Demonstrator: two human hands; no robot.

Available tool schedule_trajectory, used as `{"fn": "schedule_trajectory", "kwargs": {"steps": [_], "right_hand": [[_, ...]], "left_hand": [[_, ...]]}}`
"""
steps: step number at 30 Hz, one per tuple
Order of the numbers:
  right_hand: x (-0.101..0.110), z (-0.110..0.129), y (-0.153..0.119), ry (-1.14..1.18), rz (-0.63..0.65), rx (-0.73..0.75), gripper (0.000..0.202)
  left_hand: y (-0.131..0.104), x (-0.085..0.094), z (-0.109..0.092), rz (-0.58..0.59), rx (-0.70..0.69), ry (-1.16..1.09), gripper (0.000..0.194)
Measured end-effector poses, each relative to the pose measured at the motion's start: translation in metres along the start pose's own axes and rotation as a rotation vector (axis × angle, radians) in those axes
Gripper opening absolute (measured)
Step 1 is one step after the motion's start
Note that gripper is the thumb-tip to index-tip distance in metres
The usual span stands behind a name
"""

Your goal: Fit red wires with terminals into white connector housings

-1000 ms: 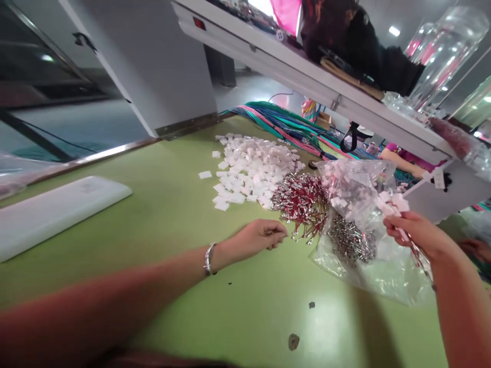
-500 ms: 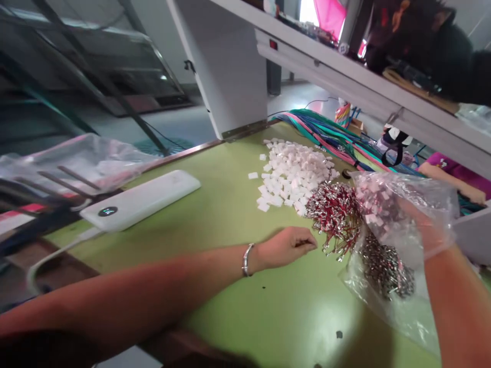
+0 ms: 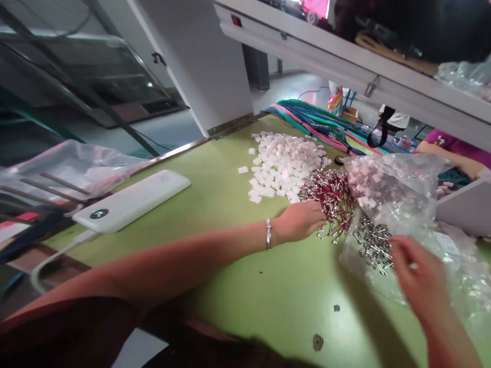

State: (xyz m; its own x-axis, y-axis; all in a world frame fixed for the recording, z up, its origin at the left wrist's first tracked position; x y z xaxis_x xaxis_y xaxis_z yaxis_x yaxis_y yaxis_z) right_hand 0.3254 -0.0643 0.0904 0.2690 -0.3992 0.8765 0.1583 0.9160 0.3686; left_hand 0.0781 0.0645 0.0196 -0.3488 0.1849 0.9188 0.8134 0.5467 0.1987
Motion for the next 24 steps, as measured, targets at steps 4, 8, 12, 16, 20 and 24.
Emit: {"fn": "schedule_trajectory", "kwargs": {"steps": [4, 8, 12, 16, 20, 24], "right_hand": [[-0.068, 0.05, 0.001, -0.114, 0.145, 0.157, 0.03], [-0.079, 0.03, 0.01, -0.144, 0.025, 0.055, 0.034], [-0.073, -0.007, 0.004, -0.127, 0.011, 0.006, 0.035], [-0.081, -0.024, 0.003, -0.175, 0.146, 0.023, 0.031], [-0.092, -0.02, 0.002, -0.29, 0.264, 0.082, 0.03], [-0.092, -0.017, -0.001, -0.303, 0.316, 0.076, 0.031]], "left_hand": [[0.022, -0.006, -0.035, 0.051, 0.08, 0.004, 0.031], [0.042, -0.024, -0.055, 0.142, 0.214, -0.018, 0.037], [0.043, -0.041, -0.048, 0.278, 0.239, 0.076, 0.035], [0.02, -0.04, -0.024, 0.313, 0.174, 0.085, 0.039], [-0.009, -0.028, -0.002, 0.175, 0.121, 0.017, 0.04], [-0.029, -0.024, 0.007, 0.124, 0.141, -0.016, 0.031]]}}
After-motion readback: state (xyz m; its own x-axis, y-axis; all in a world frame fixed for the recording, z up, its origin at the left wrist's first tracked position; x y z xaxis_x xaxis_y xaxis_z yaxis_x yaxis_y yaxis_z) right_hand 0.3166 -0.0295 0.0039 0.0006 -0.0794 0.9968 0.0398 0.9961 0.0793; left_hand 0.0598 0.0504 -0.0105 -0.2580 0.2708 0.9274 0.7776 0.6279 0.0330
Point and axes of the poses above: each hand's wrist, its own y-axis towards the middle knuckle, its own x-axis out of the back of the hand, z = x × y, the point moved 5 cm from there along y, towards the middle knuckle, and after that the axes turned 1 degree about -y, right-handed, at the moved point
